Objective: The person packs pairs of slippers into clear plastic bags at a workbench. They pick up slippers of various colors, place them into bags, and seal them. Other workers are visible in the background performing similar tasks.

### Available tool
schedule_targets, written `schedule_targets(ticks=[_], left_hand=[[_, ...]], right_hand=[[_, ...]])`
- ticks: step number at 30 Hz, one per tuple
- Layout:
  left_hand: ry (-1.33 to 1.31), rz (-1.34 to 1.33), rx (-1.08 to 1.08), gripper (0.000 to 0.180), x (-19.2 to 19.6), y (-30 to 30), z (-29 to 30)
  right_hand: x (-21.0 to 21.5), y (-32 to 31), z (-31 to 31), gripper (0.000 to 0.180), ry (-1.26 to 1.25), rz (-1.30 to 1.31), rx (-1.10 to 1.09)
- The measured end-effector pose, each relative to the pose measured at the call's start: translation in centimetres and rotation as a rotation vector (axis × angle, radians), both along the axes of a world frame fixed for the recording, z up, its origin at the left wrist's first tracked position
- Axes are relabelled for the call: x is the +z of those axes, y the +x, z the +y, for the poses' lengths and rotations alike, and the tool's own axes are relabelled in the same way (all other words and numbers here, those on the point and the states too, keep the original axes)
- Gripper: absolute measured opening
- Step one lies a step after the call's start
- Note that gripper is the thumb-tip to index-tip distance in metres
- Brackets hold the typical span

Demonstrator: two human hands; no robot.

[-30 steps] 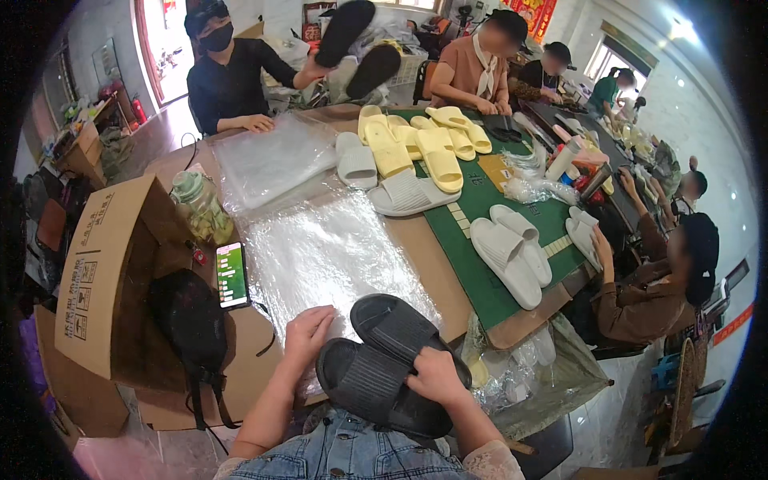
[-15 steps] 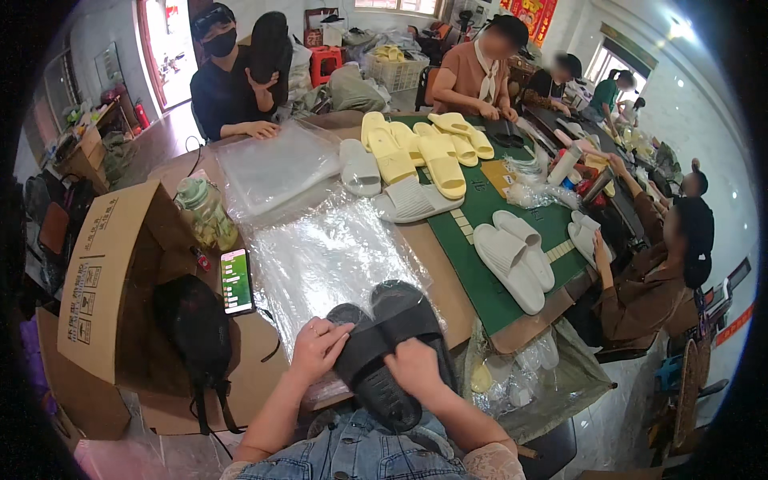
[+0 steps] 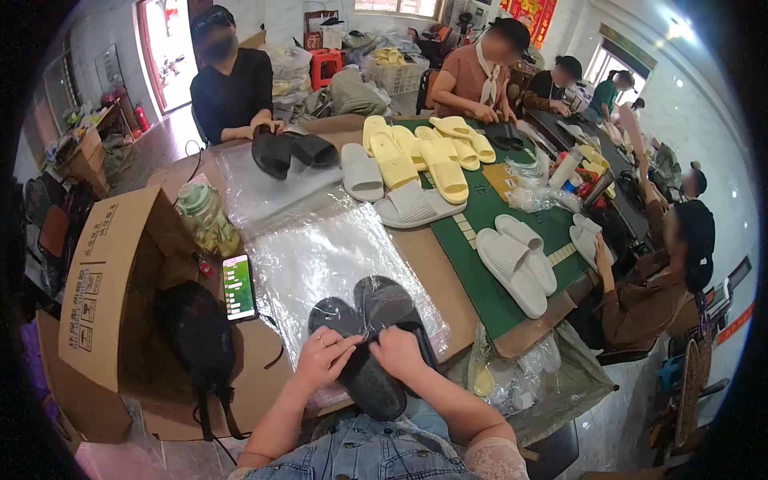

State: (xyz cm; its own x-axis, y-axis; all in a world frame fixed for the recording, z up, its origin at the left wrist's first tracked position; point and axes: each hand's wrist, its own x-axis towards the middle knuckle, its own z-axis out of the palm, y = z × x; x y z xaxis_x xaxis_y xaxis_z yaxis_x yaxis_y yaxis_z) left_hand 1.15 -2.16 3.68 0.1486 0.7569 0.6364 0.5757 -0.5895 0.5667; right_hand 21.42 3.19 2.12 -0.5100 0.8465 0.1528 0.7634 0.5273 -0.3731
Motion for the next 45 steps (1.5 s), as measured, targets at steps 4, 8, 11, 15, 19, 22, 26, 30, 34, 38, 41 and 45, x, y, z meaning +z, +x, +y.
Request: schedule_targets(ticks=[4,8,11,15,19,22,26,30,34,38,41,45], left_hand=[[0.021,-0.023,-0.029,0.027,0.3,0.1,-0.4],[0.003,0.034,-0.083,0.030,0.0,0.1,-0.3],[0.025,0.048,-0.070,0.032,0.1,0.1,-0.6],[0.057,0.000,-0.025,0.030,0.3,0.2,-0.1],[0.065,0.008,0.010,0.030,0.6,0.1,-0.5],[0.064,-0.045,-0.032,0.029,0.7,0.0,-0.3],[0.032,-0.078,-0.091,0.030,0.3,0.2,-0.5],[0.031,-0.091,-0.088,0.029,0.4,0.3,-0.4],[-0.051,-0.125,-0.192,0.026,0.8,0.1,-0.5],[-0.200,-0.269,-0.320,0.025,1.0,-0.3,-0.8],[-0.301,-0.373,-0.426,0.026,0.4,-1.1,-0.7],[-0.384,-0.538,-0.503,0.023,0.4,-1.6,-0.7]], right_hand=[[0.2,-0.2,0.8,0.028,0.002,0.056,0.116],[-0.8,-0.5,1.5,0.023,0.069,0.083,0.086],[-1.4,-1.1,1.2,0.018,0.066,0.082,0.143],[-1.4,-2.2,1.3,0.018,0.107,0.119,0.089],[-2.2,-3.1,1.0,0.017,0.119,0.122,0.110],[-2.2,-3.0,1.8,0.021,0.230,0.085,0.105],[-1.8,-2.6,2.0,0.026,0.224,0.049,-0.057],[-1.9,-2.4,0.6,0.028,0.162,-0.039,0.035],[-0.8,-2.8,1.5,0.028,0.127,0.014,-0.088],[-2.0,-3.4,1.8,0.029,0.208,0.111,-0.036],[-1.0,-4.1,1.7,0.028,0.248,0.042,-0.044],[-0.7,-4.7,3.8,0.027,0.187,0.073,-0.170]])
